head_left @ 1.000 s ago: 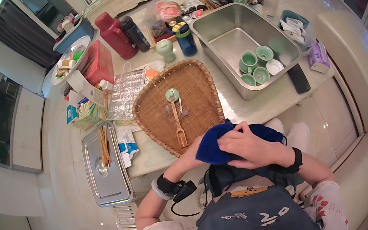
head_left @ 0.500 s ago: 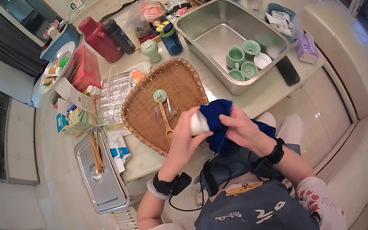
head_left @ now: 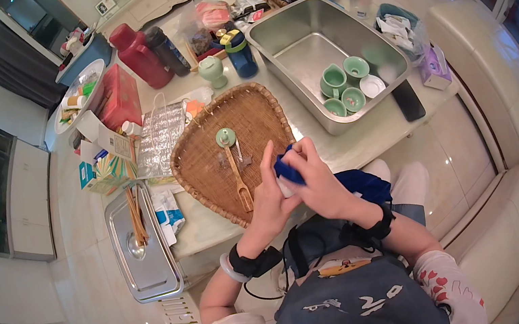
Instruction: The person dries tea set items including cups and a teapot using a cloth and places them into a woven basket.
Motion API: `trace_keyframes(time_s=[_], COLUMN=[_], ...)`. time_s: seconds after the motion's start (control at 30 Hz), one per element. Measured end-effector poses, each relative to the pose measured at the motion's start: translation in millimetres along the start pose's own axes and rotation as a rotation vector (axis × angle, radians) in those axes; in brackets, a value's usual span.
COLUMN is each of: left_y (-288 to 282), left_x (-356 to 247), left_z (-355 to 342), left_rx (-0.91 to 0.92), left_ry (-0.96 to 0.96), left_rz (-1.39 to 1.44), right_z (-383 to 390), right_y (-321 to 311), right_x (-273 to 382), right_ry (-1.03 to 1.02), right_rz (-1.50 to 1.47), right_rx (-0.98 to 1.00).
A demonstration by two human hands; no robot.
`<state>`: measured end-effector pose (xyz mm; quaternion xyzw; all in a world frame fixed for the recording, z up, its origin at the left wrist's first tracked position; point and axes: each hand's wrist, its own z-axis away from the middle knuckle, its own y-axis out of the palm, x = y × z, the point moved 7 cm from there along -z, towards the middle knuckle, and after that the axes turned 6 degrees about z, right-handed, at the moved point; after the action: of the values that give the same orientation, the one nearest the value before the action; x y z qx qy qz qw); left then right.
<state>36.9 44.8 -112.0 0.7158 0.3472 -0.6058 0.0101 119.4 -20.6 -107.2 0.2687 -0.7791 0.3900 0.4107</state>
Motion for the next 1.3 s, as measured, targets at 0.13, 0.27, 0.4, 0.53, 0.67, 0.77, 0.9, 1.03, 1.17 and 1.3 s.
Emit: trace_keyframes(time_s=[0.13, 0.27, 0.4, 0.53, 0.67, 0.77, 0.9, 1.03, 1.17, 1.3], left_y=[-4.7, -11.0, -8.3, 4.7, 6.8, 4.2, 3.4, -1.6, -5.0, -7.9], left_x=[15.7, 50.3, 63.7, 55.1, 52.5, 44.5, -3.9, -14.8, -32.1, -24.8], left_z=[0.6, -7.0, -4.3, 5.2, 15.0, 15.4, 11.1, 21.7, 11.7, 9.7], left_rx=[-0.118, -0.238, -0.352, -0.427, -0.316, -0.334, -0.265, -0.094, -0.114, -0.086], left_ry=[-0.026, -0.231, -0.376, -0.394, -0.207, -0.112, 0.277, 0.574, 0.326, 0.214], left_rz=[0.369, 1.024, 1.086, 1.049, 0.635, 0.506, -0.123, -0.45, -0.506, -0.189], right_z=[-1.4, -5.3, 4.6, 14.5, -3.7, -6.8, 3.6, 2.9, -5.1, -2.8], right_y=[0.3, -8.6, -16.6, 20.4, 18.3, 12.1, 14.9, 18.5, -16.4, -17.9], right_x=[-52.9, -40.3, -16.5, 28.2, 11.7, -1.3, -43.9, -42.8, 22.2, 26.7], right_ry=[0.431, 0.373, 0.166, -0.357, -0.222, 0.031, 0.373, 0.535, -0.214, -0.133], right_rz=[-0.896, -1.15, -0.549, 0.418, 0.059, -0.139, -0.454, -0.725, 0.24, 0.054], right_rx=[-0.125, -0.125, -0.192, -0.097, -0.136, -0.06, -0.083, 0.034, -0.199, -0.222])
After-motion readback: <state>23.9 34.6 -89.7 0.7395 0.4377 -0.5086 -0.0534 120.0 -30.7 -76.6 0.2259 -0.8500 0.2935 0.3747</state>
